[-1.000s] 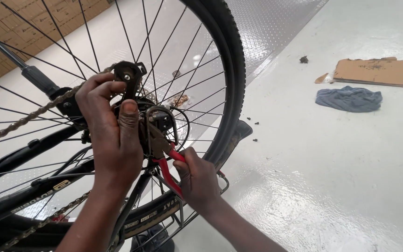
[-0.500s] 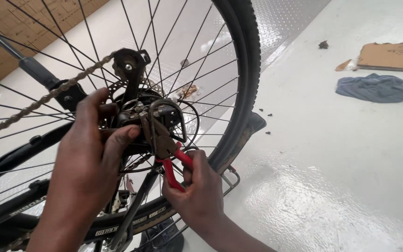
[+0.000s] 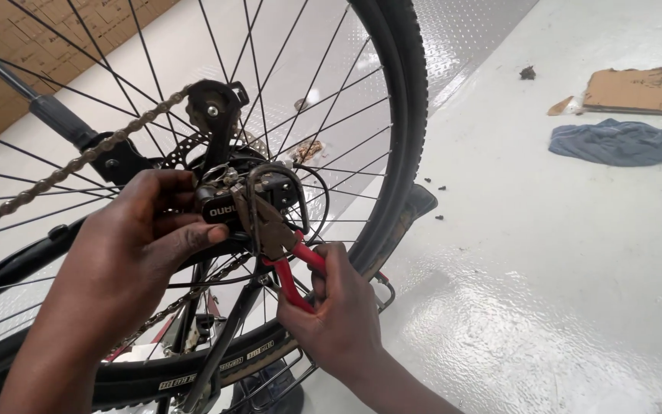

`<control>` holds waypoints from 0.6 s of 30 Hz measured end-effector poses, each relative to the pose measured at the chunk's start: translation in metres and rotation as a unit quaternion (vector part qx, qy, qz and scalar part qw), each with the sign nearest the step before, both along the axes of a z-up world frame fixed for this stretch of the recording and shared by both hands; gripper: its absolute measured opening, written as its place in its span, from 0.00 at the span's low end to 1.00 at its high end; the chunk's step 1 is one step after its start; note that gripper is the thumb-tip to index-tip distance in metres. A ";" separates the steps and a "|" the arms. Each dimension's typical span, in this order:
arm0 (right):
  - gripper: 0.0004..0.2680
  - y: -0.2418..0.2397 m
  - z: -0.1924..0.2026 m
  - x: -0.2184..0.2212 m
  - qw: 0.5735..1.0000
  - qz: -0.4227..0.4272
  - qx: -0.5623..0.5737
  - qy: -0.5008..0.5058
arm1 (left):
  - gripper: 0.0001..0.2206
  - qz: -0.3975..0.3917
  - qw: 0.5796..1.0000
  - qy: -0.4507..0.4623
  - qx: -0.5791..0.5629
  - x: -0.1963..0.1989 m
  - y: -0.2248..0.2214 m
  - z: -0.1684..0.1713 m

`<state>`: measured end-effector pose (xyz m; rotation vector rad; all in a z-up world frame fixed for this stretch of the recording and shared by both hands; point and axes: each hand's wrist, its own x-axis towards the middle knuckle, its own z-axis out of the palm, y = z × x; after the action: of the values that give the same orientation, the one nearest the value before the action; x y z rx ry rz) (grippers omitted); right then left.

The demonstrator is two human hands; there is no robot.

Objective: Repairing the rear derailleur and cable system of a bicycle using pliers

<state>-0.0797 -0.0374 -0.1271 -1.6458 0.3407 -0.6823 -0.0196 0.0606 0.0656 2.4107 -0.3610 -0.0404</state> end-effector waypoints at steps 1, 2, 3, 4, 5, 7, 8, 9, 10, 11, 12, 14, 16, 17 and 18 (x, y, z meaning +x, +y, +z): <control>0.15 -0.001 -0.001 -0.001 1.000 0.001 0.000 0.002 | 0.23 0.001 1.000 0.002 0.000 -0.001 0.001 -0.005; 0.15 -0.002 -0.003 -0.001 1.000 0.004 -0.010 -0.009 | 0.21 -0.028 0.998 -0.058 0.024 -0.001 0.003 -0.009; 0.15 -0.002 -0.003 0.000 1.000 0.009 -0.020 -0.022 | 0.19 -0.055 0.990 -0.120 0.049 -0.001 0.006 -0.012; 0.15 -0.002 -0.002 -0.001 0.999 0.012 -0.019 -0.023 | 0.19 -0.053 0.990 -0.121 0.049 -0.001 0.008 -0.014; 0.17 -0.003 -0.002 -0.003 0.999 0.019 -0.032 -0.019 | 0.17 -0.060 0.985 -0.149 0.064 -0.001 0.009 -0.016; 0.18 -0.005 -0.005 -0.006 0.999 0.026 -0.045 -0.016 | 0.16 -0.069 0.979 -0.177 0.079 0.001 0.012 -0.024; 0.19 -0.007 -0.008 -0.006 0.998 0.038 -0.044 0.011 | 0.13 -0.084 0.965 -0.232 0.089 0.003 0.015 -0.030; 0.19 -0.008 -0.012 -0.008 0.997 0.050 -0.041 0.038 | 0.11 -0.100 0.948 -0.286 0.099 0.004 0.017 -0.037; 0.19 -0.008 -0.014 -0.010 0.997 0.048 -0.040 0.039 | 0.11 -0.102 0.948 -0.286 0.099 0.007 0.020 -0.045; 0.21 -0.008 -0.017 -0.012 0.998 0.042 -0.047 0.017 | 0.13 -0.066 0.925 -0.331 0.173 0.009 0.024 -0.052; 0.23 -0.008 -0.019 -0.012 0.998 0.035 -0.053 -0.005 | 0.17 -0.030 0.894 -0.373 0.245 0.012 0.028 -0.059; 0.24 -0.008 -0.016 -0.015 0.993 -0.001 -0.086 -0.084 | 0.16 -0.054 0.900 -0.367 0.230 0.009 0.029 -0.056; 0.26 -0.014 -0.005 -0.018 0.979 -0.036 -0.123 -0.159 | 0.14 -0.077 0.906 -0.358 0.212 0.004 0.032 -0.054; 0.25 -0.018 0.006 -0.019 0.969 -0.059 -0.139 -0.198 | 0.13 -0.100 0.903 -0.360 0.211 -0.003 0.037 -0.052; 0.24 -0.022 0.017 -0.020 0.956 -0.082 -0.154 -0.236 | 0.13 -0.123 0.900 -0.362 0.210 -0.009 0.042 -0.049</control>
<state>-0.1000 -0.0596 -0.1105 -1.6912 0.0207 -1.2761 -0.0287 0.1024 0.0162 2.7084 -1.0888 0.7572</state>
